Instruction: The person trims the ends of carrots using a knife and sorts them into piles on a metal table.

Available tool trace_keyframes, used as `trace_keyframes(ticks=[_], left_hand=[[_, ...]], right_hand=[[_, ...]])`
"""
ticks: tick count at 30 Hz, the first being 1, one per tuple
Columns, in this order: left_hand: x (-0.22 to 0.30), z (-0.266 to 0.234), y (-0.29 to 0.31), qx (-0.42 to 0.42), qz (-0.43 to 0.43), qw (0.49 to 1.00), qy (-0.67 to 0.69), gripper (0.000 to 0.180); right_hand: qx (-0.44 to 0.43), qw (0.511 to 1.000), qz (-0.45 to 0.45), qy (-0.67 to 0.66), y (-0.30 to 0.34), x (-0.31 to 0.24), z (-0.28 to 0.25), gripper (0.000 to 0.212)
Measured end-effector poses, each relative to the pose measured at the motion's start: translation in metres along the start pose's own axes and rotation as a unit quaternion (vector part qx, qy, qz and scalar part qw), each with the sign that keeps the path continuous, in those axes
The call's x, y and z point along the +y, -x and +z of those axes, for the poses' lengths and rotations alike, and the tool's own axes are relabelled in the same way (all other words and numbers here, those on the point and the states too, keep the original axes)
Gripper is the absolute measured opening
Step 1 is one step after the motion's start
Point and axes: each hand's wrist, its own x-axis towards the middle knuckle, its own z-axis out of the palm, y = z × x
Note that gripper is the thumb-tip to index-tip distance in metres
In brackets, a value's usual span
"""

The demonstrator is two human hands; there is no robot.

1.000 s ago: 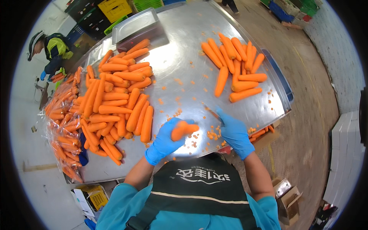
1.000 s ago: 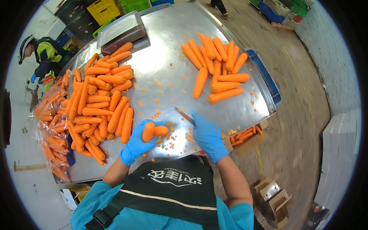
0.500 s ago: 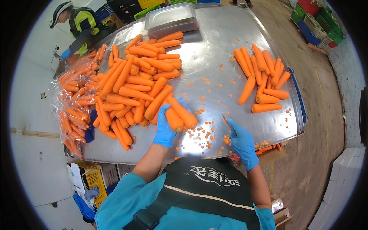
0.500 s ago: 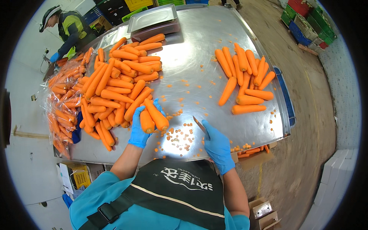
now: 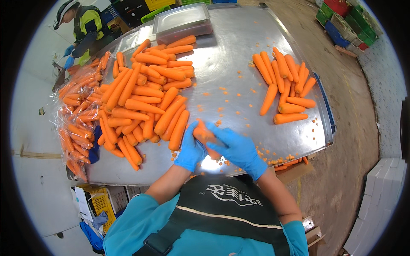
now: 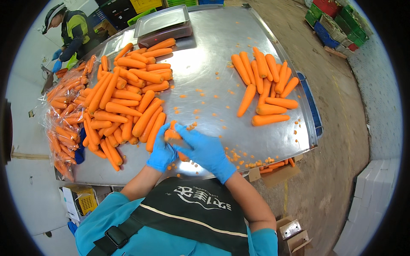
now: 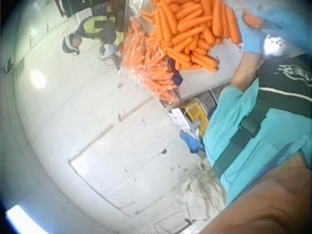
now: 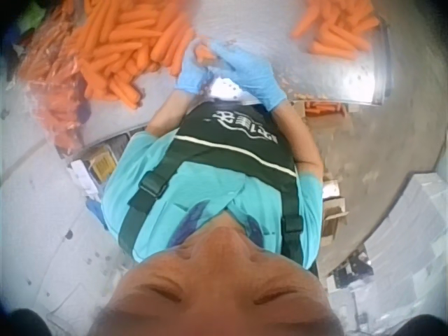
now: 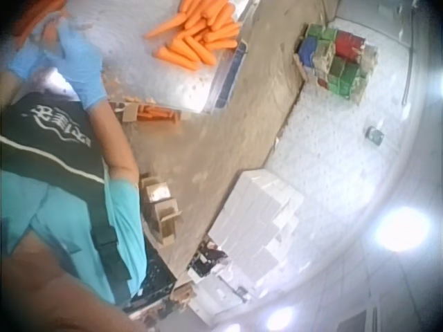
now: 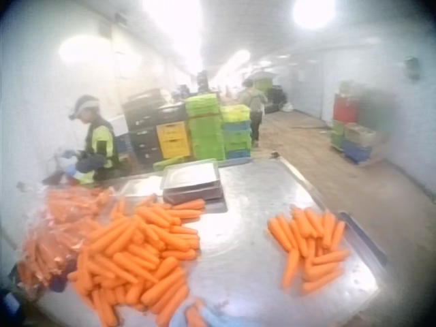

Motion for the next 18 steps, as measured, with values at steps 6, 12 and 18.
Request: trace_keyframes(ticks=[6, 12, 18], left_hand=[[-0.006, -0.02, -0.001, -0.09, -0.013, 0.996, -0.022, 0.038], [-0.007, -0.007, 0.0, -0.046, -0.009, 0.999, 0.001, 0.041], [-0.013, -0.009, 0.0, -0.067, -0.032, 0.997, -0.002, 0.042]], right_hand=[[0.06, 0.997, -0.001, -0.047, 0.004, 0.023, -0.002, 0.065], [0.076, 0.978, 0.005, 0.196, 0.012, 0.019, 0.003, 0.081], [0.059, 0.974, 0.022, 0.22, 0.009, 0.019, 0.007, 0.083]])
